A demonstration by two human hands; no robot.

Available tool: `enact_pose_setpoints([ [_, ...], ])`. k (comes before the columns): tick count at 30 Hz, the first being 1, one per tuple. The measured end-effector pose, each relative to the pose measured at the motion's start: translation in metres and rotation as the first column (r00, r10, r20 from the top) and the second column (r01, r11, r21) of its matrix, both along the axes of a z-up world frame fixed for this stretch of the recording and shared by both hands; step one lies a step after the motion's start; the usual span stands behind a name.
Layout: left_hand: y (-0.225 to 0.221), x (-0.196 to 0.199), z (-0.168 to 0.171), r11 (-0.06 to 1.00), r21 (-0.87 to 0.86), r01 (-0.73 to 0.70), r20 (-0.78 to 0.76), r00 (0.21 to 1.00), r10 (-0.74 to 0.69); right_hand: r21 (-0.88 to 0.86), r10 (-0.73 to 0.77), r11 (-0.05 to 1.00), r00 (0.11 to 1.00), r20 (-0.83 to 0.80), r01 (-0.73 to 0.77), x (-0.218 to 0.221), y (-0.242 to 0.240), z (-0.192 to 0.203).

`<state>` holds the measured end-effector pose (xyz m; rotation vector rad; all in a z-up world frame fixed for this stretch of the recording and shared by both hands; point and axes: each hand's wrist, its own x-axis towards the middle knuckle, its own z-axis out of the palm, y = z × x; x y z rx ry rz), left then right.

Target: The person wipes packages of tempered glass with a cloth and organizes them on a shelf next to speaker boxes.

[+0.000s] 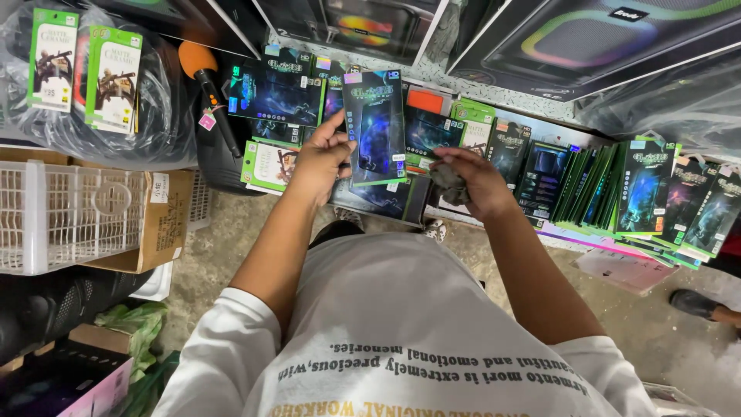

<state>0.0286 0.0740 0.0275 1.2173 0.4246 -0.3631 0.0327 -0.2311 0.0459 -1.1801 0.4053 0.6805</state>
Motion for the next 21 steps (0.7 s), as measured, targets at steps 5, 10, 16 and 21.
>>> enact_pose_setpoints([
  [5,0.008,0.005,0.002,0.999,-0.007,-0.032,-0.006,0.999,0.032,-0.013,-0.058,0.998,0.998,-0.003,0.058,0.009,-0.009,-0.025],
  [10,0.027,0.008,-0.002,0.997,-0.034,-0.065,-0.007,0.998,0.065,-0.089,-0.205,0.975,0.979,-0.020,0.203,0.029,-0.024,-0.050],
  [16,0.047,0.012,-0.003,0.996,0.014,-0.088,-0.001,0.996,0.088,-0.049,-0.358,0.934,0.931,-0.067,0.355,0.044,-0.030,-0.055],
  [21,0.061,0.016,-0.003,0.998,-0.054,-0.042,0.008,0.999,0.042,-0.050,-0.387,0.921,0.922,0.000,0.387,0.045,-0.011,-0.063],
])
